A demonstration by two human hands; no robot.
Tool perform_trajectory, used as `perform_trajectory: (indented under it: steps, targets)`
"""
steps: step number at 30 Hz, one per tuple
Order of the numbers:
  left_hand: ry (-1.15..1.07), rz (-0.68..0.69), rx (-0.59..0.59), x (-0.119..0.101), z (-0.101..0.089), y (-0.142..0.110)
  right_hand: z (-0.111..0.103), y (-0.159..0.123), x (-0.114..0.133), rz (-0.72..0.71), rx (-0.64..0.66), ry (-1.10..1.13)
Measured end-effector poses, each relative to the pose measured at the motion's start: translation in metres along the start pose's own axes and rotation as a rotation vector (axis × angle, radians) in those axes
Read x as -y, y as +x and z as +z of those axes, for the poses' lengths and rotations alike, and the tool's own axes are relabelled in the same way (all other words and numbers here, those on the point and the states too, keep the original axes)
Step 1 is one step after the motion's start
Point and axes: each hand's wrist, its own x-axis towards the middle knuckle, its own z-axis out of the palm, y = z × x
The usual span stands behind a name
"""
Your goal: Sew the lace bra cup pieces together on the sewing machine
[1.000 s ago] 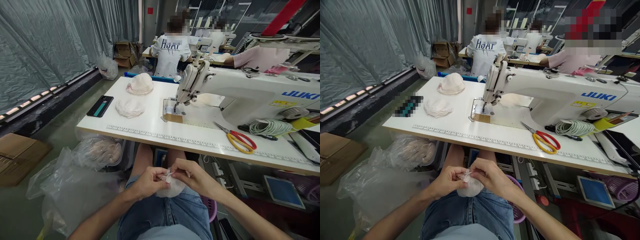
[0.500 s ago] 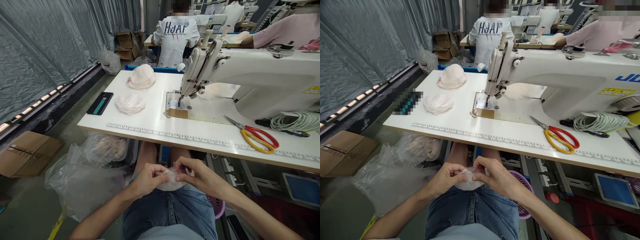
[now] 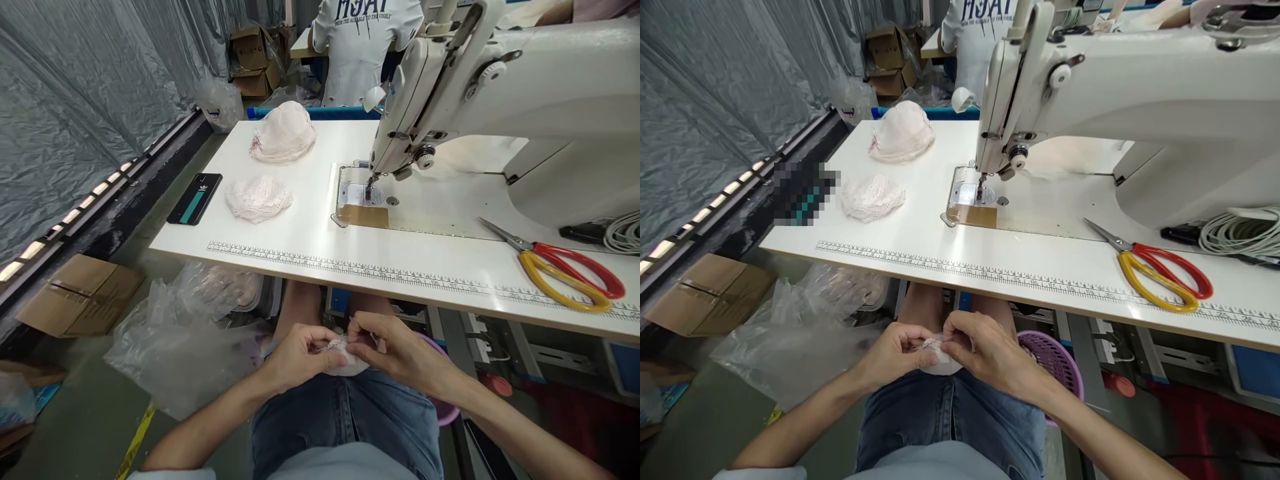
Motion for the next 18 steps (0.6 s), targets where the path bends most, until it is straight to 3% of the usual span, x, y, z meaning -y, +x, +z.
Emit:
perform_trajectory:
  steps: [3,11,18]
  targets:
    - [0.0,-0.003,-0.047,0.001,0.002,0.003,-0.001,0.0,-0.004,0.013,0.006,0.026]
    - [-0.034,-0.127,-0.041,-0.002,-0.009,0.007,-0.004,-0.014,-0.022,0.044,0.062,0.086]
    - [-0.056,-0.151,0.035,-0.003,-0.015,0.006,-0.004,-0.021,-0.027,0.015,0.018,0.086]
